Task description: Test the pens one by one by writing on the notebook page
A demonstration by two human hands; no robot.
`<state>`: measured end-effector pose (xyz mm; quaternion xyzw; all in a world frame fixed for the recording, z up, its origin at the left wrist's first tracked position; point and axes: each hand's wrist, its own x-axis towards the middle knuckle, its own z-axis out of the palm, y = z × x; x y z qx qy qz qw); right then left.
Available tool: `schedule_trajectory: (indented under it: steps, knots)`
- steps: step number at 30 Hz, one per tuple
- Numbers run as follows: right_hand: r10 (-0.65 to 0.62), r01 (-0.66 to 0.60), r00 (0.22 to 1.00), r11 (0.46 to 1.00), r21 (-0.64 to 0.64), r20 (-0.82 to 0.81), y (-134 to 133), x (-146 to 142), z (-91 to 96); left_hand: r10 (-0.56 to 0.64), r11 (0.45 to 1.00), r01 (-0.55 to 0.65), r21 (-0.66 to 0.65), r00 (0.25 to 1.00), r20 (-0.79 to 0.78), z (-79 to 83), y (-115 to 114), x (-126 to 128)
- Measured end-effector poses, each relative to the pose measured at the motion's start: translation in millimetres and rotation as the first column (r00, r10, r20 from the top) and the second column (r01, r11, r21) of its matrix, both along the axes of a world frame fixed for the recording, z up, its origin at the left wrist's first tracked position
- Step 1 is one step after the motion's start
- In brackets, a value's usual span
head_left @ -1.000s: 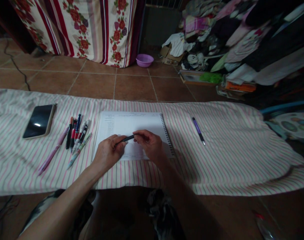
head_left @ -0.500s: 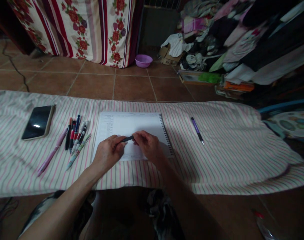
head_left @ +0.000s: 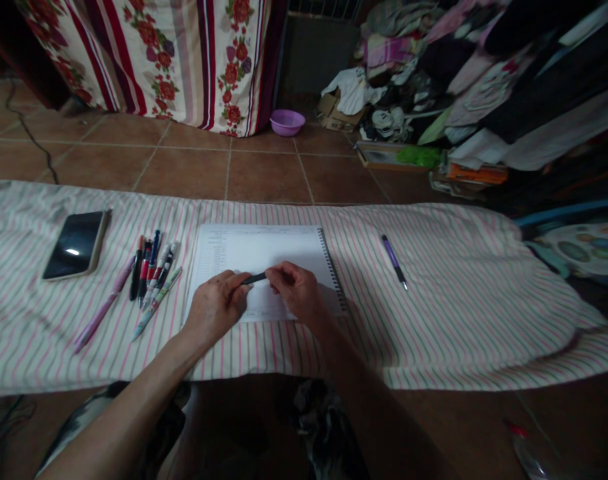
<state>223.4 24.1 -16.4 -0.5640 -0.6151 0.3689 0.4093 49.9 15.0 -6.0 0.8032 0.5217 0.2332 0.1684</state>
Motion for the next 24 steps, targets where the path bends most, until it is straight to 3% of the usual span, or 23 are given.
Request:
schedule_trajectory:
  steps: [3, 7, 9, 13, 20, 24]
  knots:
    - [-0.016, 0.016, 1.000, 1.000, -0.008, -0.018, -0.6, -2.1, 0.7, 0.012, 1.000, -0.012, -0.022, 1.000, 0.017, 0.1, 0.2, 0.2]
    - [0.000, -0.017, 0.962, 0.998, -0.059, -0.273, -0.5, -5.6, -2.0, 0.063, 0.994, -0.055, -0.096, 0.995, 0.083, -0.4, 1.5, -0.2]
    - [-0.007, -0.015, 0.945, 0.998, -0.063, -0.326, 0.3, -6.1, -4.1, 0.074, 0.991, -0.062, -0.116, 0.992, 0.101, -0.6, 2.0, -0.4]
    - [-0.035, 0.023, 0.956, 0.999, -0.046, -0.291, 2.0, -4.4, -7.2, 0.085, 0.991, -0.077, -0.113, 0.994, 0.071, -0.4, 1.1, 0.5]
    - [-0.076, 0.073, 0.994, 0.996, -0.045, -0.077, 0.4, -5.6, -6.2, 0.080, 0.996, -0.081, -0.042, 0.997, -0.010, -1.5, -1.4, 1.7]
    - [-0.025, 0.024, 0.984, 1.000, -0.004, -0.179, -0.3, -7.8, -8.2, 0.080, 0.995, -0.078, -0.064, 0.997, 0.019, -1.6, 0.1, 0.6]
